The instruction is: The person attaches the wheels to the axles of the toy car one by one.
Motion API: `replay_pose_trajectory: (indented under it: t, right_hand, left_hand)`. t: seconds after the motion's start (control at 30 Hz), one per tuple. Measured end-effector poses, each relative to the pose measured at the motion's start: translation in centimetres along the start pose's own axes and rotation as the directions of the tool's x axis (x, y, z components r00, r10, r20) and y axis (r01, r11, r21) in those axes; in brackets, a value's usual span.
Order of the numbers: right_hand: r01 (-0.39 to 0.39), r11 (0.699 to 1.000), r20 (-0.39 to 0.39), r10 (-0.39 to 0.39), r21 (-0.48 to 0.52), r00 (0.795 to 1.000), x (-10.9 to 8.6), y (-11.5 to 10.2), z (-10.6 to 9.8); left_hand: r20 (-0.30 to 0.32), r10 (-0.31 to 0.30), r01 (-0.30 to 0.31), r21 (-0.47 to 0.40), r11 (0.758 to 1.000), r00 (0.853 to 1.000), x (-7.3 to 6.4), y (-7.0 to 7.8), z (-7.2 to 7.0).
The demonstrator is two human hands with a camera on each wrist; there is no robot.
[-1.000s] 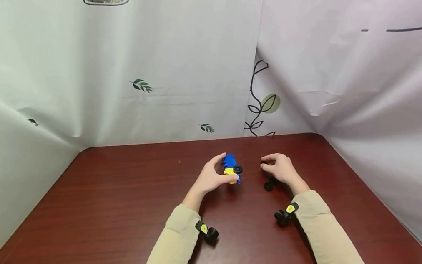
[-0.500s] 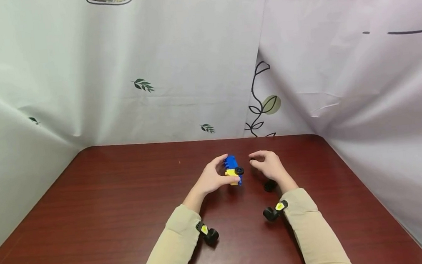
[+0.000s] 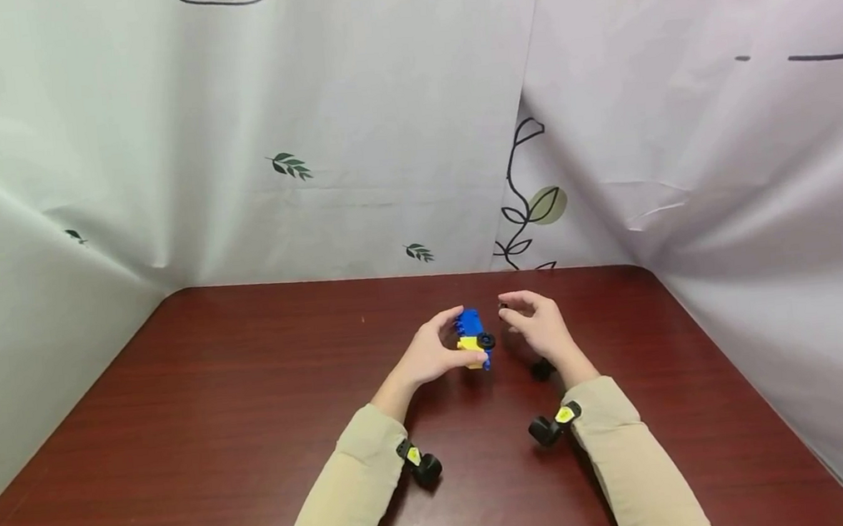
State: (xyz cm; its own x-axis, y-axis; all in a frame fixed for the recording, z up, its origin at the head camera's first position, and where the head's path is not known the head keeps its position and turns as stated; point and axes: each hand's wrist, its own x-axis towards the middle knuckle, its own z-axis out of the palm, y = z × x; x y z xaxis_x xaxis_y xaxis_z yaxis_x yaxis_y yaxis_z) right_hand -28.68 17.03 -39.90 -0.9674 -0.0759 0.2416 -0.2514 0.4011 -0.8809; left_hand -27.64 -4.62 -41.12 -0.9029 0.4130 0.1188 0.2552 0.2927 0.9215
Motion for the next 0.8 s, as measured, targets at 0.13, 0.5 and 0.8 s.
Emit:
replay_pose_trajectory:
  t: [0.13, 0.5, 0.8]
  right_hand:
    - [0.013, 1.0, -0.004, -0.013, 0.012, 1.0, -0.1, -0.3, -0.02]
    - [-0.012, 0.996, -0.011, 0.014, 0.092, 1.0, -0.17, -0.57, 0.27]
    - [-0.048, 0.995, -0.024, 0.05, 0.085, 0.998, -0.33, -0.51, 0.09]
  left_hand:
    - [-0.008, 0.002, -0.002, 0.011, 1.0, 1.0, 0.17, -0.12, 0.12]
    - [-0.004, 0.004, -0.004, 0.018, 1.0, 1.0, 0.2, -0.11, 0.28]
    - [0.001, 0.02, -0.02, -0.001, 1.0, 1.0, 0.23, 0.09, 0.38]
